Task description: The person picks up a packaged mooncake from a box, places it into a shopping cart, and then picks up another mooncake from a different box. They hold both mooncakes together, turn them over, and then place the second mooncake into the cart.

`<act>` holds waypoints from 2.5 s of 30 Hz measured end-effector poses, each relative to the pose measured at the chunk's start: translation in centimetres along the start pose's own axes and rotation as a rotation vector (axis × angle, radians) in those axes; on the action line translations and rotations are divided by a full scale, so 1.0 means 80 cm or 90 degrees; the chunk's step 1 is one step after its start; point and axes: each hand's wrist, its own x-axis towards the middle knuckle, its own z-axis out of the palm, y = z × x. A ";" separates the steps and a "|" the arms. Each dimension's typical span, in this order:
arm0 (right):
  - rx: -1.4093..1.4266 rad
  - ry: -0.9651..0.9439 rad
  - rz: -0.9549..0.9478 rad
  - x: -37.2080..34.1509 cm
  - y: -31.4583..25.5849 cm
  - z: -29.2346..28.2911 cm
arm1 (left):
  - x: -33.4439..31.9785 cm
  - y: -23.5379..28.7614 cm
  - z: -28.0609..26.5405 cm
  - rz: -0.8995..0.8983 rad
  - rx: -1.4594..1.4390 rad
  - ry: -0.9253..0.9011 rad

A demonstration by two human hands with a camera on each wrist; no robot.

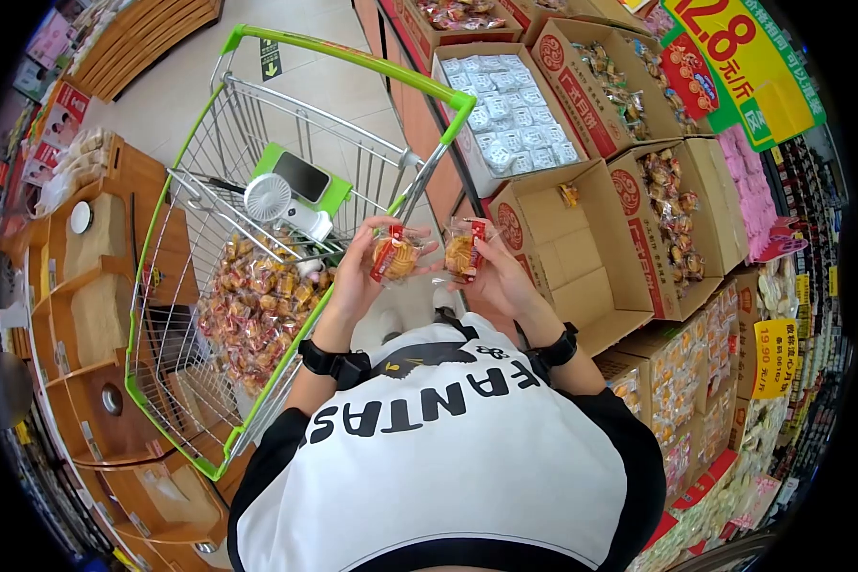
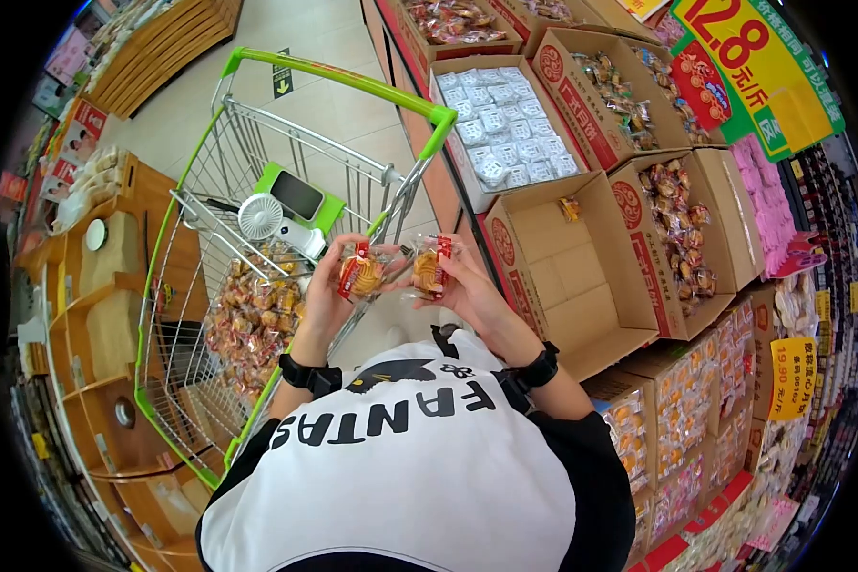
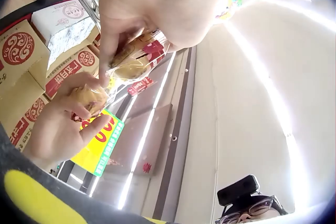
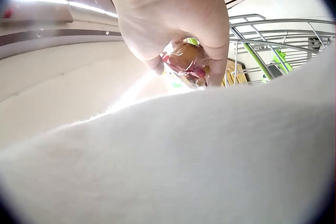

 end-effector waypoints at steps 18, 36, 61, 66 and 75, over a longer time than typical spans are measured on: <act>0.078 -0.145 0.062 0.018 0.008 0.065 | -0.075 0.035 -0.028 0.107 -0.040 0.072; -0.096 -0.183 -0.065 -0.008 -0.080 0.144 | -0.098 0.068 0.006 0.315 0.109 0.185; -0.086 -0.265 -0.045 0.003 -0.080 0.134 | -0.088 0.098 0.077 0.297 0.148 0.142; -0.062 -0.255 -0.031 0.007 -0.077 0.133 | -0.093 0.098 0.079 0.288 0.100 0.120; -0.054 -0.253 -0.002 0.010 -0.067 0.127 | -0.105 0.097 0.081 0.248 0.059 0.098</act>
